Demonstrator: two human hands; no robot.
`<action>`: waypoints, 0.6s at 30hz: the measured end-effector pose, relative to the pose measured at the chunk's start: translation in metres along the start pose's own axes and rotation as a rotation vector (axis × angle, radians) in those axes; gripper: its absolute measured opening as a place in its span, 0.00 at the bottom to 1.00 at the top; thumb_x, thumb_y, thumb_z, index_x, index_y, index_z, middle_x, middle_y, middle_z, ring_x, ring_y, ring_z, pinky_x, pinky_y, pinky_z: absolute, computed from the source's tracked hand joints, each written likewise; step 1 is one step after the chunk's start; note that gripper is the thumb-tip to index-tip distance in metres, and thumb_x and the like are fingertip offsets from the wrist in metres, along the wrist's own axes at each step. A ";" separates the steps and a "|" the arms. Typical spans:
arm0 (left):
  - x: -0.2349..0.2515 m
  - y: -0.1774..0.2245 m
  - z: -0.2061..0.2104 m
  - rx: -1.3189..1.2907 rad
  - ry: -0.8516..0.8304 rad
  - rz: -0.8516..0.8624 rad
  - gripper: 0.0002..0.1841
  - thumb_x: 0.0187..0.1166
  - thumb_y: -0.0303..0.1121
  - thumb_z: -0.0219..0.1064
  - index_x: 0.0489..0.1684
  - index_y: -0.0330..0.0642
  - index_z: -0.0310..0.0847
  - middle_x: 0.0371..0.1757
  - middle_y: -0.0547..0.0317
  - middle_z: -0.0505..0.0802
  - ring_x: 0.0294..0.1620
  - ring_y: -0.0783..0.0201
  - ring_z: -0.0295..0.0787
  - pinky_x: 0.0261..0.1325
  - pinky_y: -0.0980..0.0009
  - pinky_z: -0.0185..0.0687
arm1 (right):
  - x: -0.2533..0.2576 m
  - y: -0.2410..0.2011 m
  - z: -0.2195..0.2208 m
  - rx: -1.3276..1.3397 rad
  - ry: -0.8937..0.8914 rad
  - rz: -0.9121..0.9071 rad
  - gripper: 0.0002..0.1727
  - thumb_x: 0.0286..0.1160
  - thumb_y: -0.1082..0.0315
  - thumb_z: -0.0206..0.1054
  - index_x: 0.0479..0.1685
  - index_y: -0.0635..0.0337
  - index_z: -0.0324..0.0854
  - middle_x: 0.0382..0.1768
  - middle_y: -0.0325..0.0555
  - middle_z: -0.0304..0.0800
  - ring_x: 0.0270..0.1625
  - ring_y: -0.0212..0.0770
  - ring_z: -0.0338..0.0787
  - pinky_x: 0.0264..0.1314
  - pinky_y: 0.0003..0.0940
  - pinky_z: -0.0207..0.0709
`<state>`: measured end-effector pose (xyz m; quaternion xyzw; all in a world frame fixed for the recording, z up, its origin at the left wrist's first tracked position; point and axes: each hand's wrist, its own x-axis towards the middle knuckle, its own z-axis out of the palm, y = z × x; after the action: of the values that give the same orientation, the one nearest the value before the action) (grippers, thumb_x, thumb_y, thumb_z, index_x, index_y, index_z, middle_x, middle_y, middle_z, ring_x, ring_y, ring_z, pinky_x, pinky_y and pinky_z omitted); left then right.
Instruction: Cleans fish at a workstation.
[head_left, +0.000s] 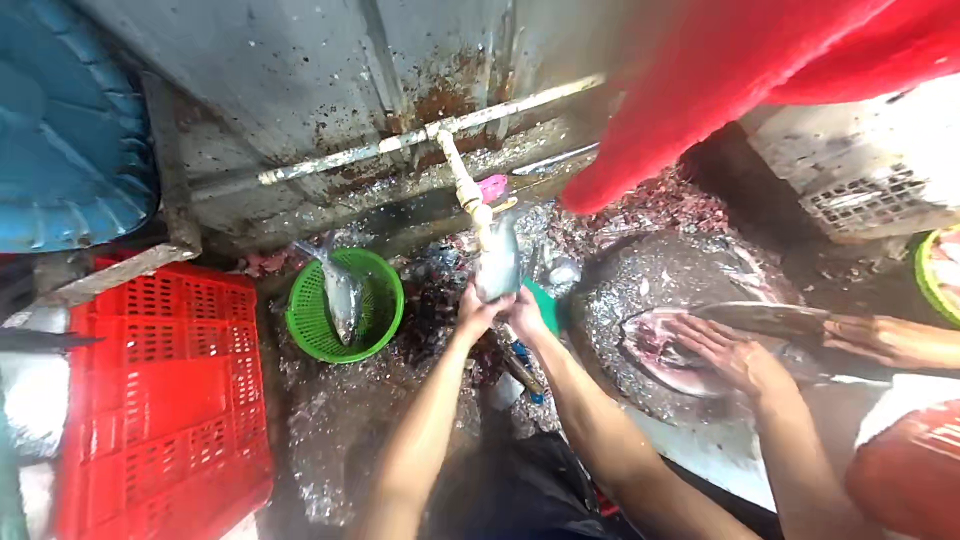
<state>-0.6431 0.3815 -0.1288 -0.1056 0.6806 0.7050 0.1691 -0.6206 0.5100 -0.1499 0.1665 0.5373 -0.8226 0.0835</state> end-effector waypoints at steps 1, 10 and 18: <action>0.002 -0.003 0.003 0.002 0.066 0.008 0.43 0.59 0.39 0.88 0.77 0.37 0.72 0.64 0.47 0.91 0.65 0.58 0.90 0.71 0.56 0.87 | 0.002 -0.001 0.009 0.120 0.021 0.031 0.25 0.67 0.75 0.59 0.68 0.63 0.74 0.47 0.52 0.92 0.46 0.45 0.93 0.49 0.47 0.89; -0.083 0.011 -0.098 -0.168 0.003 -0.021 0.52 0.41 0.22 0.86 0.79 0.30 0.63 0.63 0.41 0.91 0.61 0.49 0.92 0.62 0.49 0.92 | 0.036 -0.041 0.061 -0.205 0.138 -0.040 0.16 0.85 0.64 0.61 0.64 0.63 0.80 0.42 0.54 0.91 0.39 0.46 0.91 0.43 0.49 0.89; -0.085 0.035 -0.241 0.864 0.413 0.236 0.48 0.68 0.40 0.82 0.87 0.29 0.59 0.78 0.28 0.79 0.79 0.43 0.78 0.84 0.47 0.70 | 0.054 -0.040 0.085 -0.280 0.141 0.104 0.25 0.81 0.48 0.69 0.54 0.65 0.86 0.44 0.55 0.92 0.47 0.47 0.91 0.57 0.52 0.85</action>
<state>-0.5975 0.1326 -0.0767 -0.0856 0.9373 0.3372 -0.0221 -0.6987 0.4506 -0.1040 0.2381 0.6419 -0.7205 0.1102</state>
